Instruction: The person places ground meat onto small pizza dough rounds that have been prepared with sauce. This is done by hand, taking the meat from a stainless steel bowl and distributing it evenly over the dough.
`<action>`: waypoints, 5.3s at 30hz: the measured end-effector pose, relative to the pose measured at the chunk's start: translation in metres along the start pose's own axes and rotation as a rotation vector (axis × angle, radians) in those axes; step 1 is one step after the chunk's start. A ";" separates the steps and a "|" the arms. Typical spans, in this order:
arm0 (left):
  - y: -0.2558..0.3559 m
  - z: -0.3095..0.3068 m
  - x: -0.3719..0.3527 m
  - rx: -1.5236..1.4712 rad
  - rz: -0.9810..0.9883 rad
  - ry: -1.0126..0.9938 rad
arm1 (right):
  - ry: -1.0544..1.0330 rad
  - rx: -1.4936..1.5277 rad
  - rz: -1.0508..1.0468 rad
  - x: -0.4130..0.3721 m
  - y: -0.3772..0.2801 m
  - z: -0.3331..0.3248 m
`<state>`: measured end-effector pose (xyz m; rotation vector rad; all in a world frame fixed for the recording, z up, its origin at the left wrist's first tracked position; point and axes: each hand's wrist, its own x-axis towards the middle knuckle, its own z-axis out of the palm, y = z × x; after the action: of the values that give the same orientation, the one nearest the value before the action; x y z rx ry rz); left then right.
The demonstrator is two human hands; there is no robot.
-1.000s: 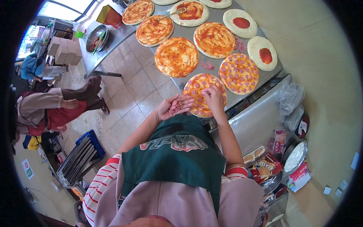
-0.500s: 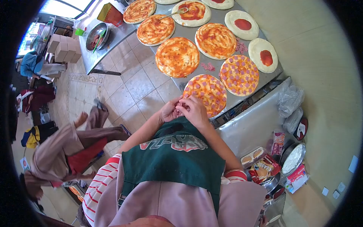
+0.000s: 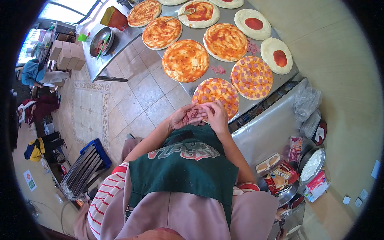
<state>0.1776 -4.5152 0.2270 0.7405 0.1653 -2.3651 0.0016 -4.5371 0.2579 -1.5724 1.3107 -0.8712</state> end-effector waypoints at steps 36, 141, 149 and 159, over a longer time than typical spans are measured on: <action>-0.006 0.007 0.011 0.041 -0.013 -0.054 | -0.072 -0.041 0.009 -0.011 0.017 -0.028; 0.180 -0.037 -0.077 -0.121 -0.012 -0.232 | 0.254 0.068 0.287 0.148 0.017 0.029; 0.206 -0.042 -0.083 -0.089 -0.120 -0.275 | 0.337 -0.495 0.125 0.141 0.022 0.057; 0.213 -0.030 -0.069 -0.075 -0.124 -0.266 | 0.414 -0.499 0.247 0.154 0.015 0.057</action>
<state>0.3668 -4.6351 0.2541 0.3844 0.1892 -2.5328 0.0778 -4.6785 0.2196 -1.5933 2.0983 -0.7731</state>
